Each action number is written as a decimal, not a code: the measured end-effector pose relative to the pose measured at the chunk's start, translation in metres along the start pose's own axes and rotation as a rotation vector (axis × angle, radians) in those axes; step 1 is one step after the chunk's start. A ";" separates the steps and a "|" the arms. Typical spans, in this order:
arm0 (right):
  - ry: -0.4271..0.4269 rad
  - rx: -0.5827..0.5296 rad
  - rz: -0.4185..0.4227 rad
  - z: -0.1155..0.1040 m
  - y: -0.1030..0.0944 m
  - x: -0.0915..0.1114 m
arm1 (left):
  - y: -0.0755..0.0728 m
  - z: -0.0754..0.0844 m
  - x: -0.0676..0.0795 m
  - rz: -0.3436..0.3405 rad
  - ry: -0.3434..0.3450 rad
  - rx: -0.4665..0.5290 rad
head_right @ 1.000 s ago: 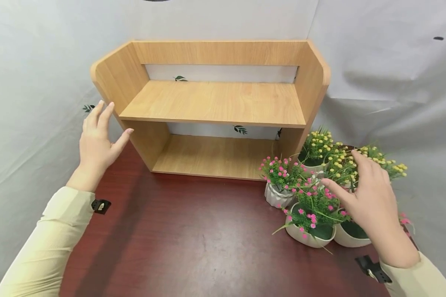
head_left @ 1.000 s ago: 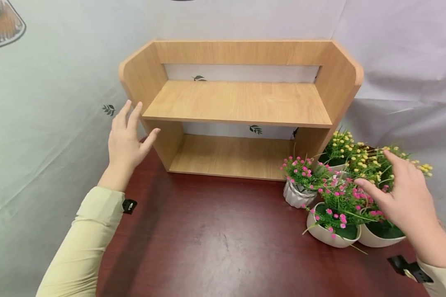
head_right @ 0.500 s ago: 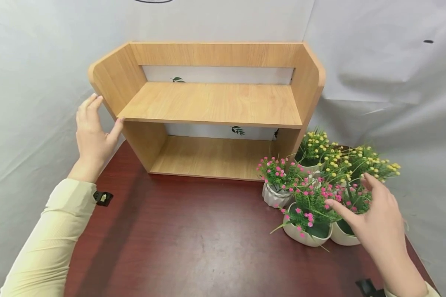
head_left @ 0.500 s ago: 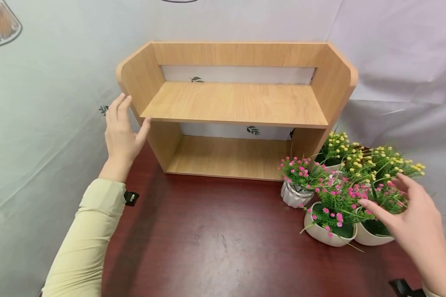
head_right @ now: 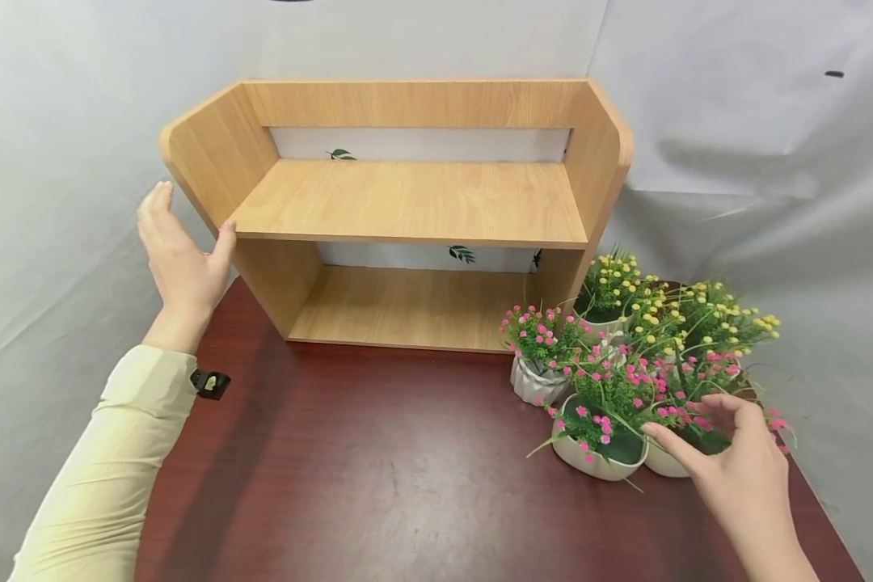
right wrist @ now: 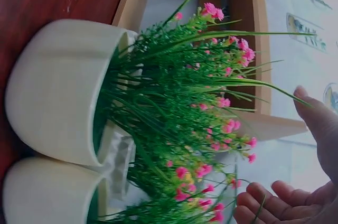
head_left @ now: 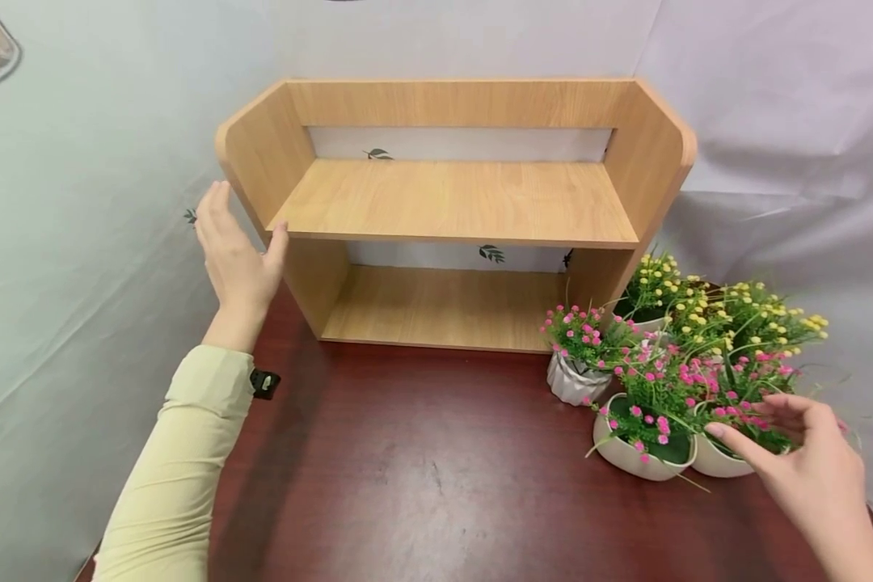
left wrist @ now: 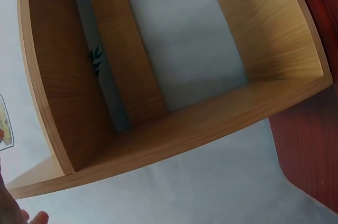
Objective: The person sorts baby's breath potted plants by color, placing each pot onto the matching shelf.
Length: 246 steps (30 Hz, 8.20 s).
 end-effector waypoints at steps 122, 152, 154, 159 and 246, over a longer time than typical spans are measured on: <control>0.085 -0.192 -0.273 0.036 0.086 0.025 | 0.027 -0.060 -0.012 -0.401 -0.561 0.488; -0.142 -0.284 -0.261 -0.016 0.057 0.005 | 0.025 -0.057 -0.011 -0.428 -0.508 0.441; -0.152 -0.286 -0.267 -0.019 0.056 0.003 | 0.026 -0.056 -0.010 -0.443 -0.502 0.443; -0.171 -0.291 -0.271 -0.027 0.049 -0.003 | 0.029 -0.056 -0.009 -0.470 -0.484 0.460; -0.426 -0.445 -0.293 -0.253 0.086 -0.153 | 0.033 -0.066 -0.019 -0.333 -0.581 0.697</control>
Point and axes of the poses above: each hand's wrist, its own x-axis away from the middle knuckle, its own y-axis out of the palm, z = x × y, the point moved 3 cm from there along -x, towards the middle knuckle, and after that the axes turned 2 degrees about -x, right-handed, at the moved point
